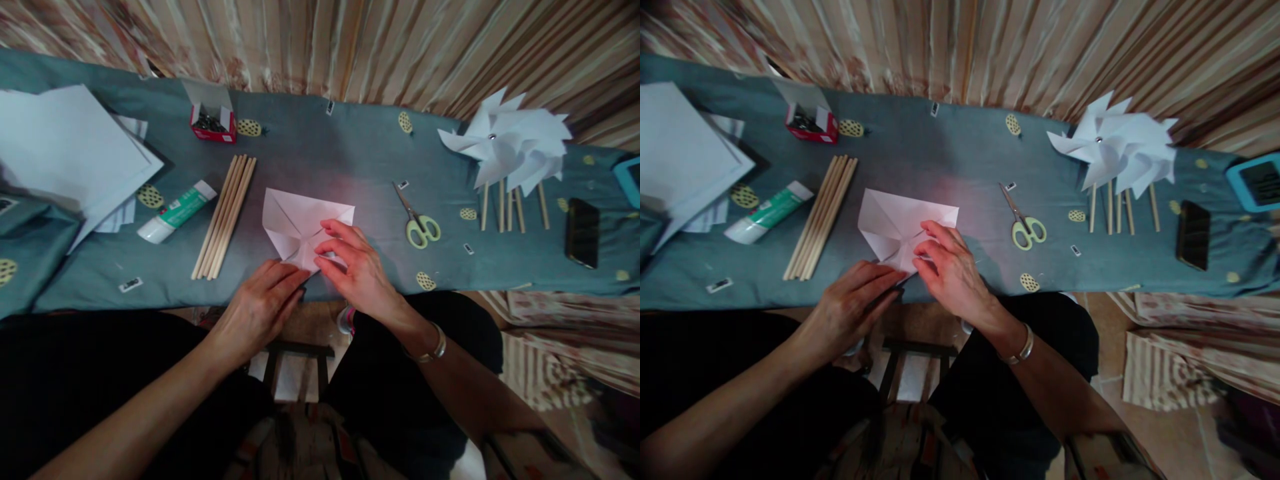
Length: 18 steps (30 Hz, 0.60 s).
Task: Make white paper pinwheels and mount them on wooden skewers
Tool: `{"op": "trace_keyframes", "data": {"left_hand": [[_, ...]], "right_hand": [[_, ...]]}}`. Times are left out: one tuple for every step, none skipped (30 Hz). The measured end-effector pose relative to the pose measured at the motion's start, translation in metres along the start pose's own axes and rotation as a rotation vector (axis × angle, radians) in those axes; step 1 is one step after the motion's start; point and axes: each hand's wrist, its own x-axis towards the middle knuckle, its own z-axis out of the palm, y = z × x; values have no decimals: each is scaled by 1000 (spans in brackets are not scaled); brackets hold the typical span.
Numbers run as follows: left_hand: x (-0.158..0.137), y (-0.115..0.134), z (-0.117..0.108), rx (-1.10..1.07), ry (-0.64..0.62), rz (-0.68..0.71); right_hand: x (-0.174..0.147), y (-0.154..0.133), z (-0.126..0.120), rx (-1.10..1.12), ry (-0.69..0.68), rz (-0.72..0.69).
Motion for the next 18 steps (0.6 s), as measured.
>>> {"op": "trace_keyframes", "data": {"left_hand": [[0,0,0,-2,-2,-1],[0,0,0,-4,-3,-1],[0,0,0,-4,-2,0],[0,0,0,-5,-2,1],[-1,0,0,-6,-1,1],[-1,0,0,-6,-3,-2],[-1,-1,0,-6,-2,-5],[-1,-1,0,-5,0,-7],[-1,-1,0,-4,3,-8],[-1,-1,0,-3,8,-9],[-1,-1,0,-4,11,-9],[-1,-1,0,-6,12,-11],[0,-1,0,-7,11,-15],[0,-1,0,-9,9,-20],[0,-1,0,-12,7,-24],[1,-1,0,-14,5,-28],[1,-1,-1,-17,4,-30],[1,-2,-1,-18,4,-31]], "right_hand": [[0,0,0,-3,1,-6],[0,0,0,-6,0,-12],[-1,1,1,-11,-1,-19],[-1,1,1,-16,-3,-23],[-1,1,1,-23,-6,-29],[-1,2,1,-30,-8,-35],[-2,2,2,-37,-11,-43],[-2,2,2,-44,-14,-50],[-2,2,3,-52,-17,-57],[-2,2,3,-59,-23,-63],[-2,2,3,-67,-26,-67],[-2,2,4,-76,-29,-70],[-2,2,4,-84,-30,-75],[-3,2,5,-91,-30,-80],[-3,2,5,-97,-30,-86],[-3,2,5,-103,-29,-92],[-2,2,6,-108,-27,-98],[-2,2,6,-114,-26,-103]]}}
